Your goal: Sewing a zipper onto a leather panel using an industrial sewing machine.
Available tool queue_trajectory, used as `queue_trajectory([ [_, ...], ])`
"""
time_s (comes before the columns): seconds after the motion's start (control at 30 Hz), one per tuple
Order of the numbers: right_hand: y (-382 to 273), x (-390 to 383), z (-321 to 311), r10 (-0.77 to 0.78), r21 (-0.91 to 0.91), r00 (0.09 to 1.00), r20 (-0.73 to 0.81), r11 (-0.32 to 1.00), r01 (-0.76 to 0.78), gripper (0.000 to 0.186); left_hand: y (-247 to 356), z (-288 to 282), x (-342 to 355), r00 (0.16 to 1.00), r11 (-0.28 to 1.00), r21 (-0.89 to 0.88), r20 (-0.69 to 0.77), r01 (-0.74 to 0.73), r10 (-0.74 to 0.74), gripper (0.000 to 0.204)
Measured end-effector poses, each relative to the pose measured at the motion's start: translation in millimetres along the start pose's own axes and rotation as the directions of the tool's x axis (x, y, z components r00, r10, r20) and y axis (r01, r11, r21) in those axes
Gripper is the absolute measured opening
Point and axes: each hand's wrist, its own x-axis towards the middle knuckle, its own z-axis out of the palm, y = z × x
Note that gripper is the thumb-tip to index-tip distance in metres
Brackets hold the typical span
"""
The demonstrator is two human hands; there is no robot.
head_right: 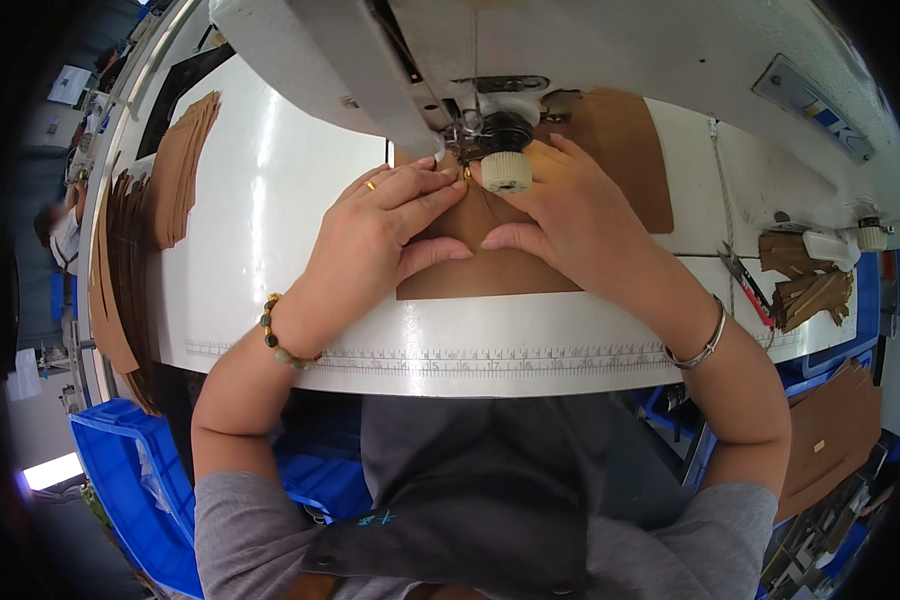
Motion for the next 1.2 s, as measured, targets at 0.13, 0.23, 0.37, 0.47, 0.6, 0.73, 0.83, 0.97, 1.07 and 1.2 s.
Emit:
queue_trajectory([
  [0.13,-0.2,1.0,-1.8,-0.009,0.010,1.000,0.003,1.000,0.009,0.064,1.5,-1.8,-0.3,1.000,1.000,0.015,-0.001,0.001,-0.001,0.054],
  [0.23,-1.3,2.2,-5.1,-0.013,0.001,1.000,0.015,1.000,0.013,0.066,1.1,-2.1,-0.6,1.000,1.000,0.023,0.008,0.004,-0.004,0.054],
  [0.37,-1.1,2.4,-4.2,-0.003,0.020,1.000,0.019,1.000,0.003,0.065,1.8,-2.5,-1.7,1.000,0.999,0.039,0.013,0.012,-0.013,0.055],
  [0.47,-1.0,0.7,-3.3,0.000,0.018,1.000,-0.003,1.000,0.000,0.062,2.6,-2.5,-1.9,1.000,0.999,0.036,0.022,0.021,-0.021,0.055],
  [0.6,-5.2,3.0,-10.8,0.111,0.166,0.992,0.055,0.979,-0.119,0.054,1.9,-2.9,-1.9,0.998,0.999,0.029,0.048,0.036,-0.038,0.055],
  [0.73,19.4,-8.4,-9.0,0.268,0.796,0.960,0.080,0.563,-0.224,0.045,2.4,-3.3,-1.3,0.997,0.999,0.042,0.074,0.032,-0.035,0.058],
  [0.83,6.6,-4.1,-13.6,0.309,0.816,0.948,0.072,0.529,-0.234,0.044,3.8,-5.5,-3.9,0.997,0.997,0.073,0.072,0.023,-0.029,0.063],
  [0.97,-18.8,-8.8,-2.7,-0.006,-0.117,1.000,-0.015,0.993,0.005,0.057,7.7,-3.9,-8.6,0.998,0.996,0.091,0.065,0.014,-0.020,0.068],
  [1.07,-22.0,-11.0,-1.8,-0.048,-0.182,0.999,-0.015,0.982,0.044,0.067,9.4,-6.9,-9.0,0.996,0.996,0.090,0.086,0.017,-0.024,0.069],
  [1.2,-21.1,-8.8,-2.9,-0.054,-0.200,0.999,-0.003,0.978,0.053,0.067,7.8,-5.1,-7.1,0.996,0.995,0.093,0.088,0.021,-0.029,0.068],
])
